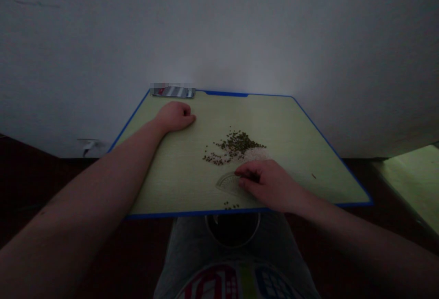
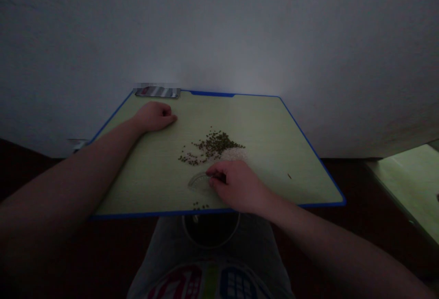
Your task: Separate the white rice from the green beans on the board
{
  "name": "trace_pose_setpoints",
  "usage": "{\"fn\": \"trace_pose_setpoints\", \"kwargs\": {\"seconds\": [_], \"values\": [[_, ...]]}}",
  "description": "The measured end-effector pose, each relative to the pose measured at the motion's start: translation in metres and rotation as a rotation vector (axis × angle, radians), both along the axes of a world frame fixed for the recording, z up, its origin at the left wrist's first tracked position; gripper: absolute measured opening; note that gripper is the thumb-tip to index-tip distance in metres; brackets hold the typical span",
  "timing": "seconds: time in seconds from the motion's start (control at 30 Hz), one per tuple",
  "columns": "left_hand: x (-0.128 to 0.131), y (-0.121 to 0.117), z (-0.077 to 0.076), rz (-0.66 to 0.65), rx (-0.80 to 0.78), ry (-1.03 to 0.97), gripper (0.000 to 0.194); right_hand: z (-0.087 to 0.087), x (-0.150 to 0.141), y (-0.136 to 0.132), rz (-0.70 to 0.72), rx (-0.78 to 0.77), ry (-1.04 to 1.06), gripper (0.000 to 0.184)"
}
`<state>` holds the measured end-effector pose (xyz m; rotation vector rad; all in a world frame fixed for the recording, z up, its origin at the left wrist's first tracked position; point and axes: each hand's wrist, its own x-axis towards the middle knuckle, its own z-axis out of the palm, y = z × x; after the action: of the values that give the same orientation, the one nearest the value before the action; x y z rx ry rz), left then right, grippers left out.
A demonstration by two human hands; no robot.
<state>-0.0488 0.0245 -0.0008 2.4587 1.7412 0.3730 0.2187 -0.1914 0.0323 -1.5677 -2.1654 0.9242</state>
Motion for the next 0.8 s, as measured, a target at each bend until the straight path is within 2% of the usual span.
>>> {"fn": "trace_pose_setpoints", "kwargs": {"seconds": [0.27, 0.53, 0.73, 0.8], "values": [[0.001, -0.001, 0.002, 0.006, 0.007, 0.017, 0.029, -0.003, 0.0, -0.013, 0.03, -0.107, -0.027, 0.018], [0.001, -0.001, 0.002, 0.011, 0.005, 0.028, 0.028, -0.001, 0.007, -0.028, 0.024, -0.131, 0.025, 0.019], [0.0, 0.001, 0.0, 0.01, 0.011, 0.034, 0.029, 0.005, 0.016, -0.036, -0.036, -0.119, 0.07, 0.018], [0.0, 0.0, 0.0, 0.005, 0.012, 0.033, 0.028, 0.008, 0.015, -0.038, -0.044, -0.033, 0.061, 0.018]]}}
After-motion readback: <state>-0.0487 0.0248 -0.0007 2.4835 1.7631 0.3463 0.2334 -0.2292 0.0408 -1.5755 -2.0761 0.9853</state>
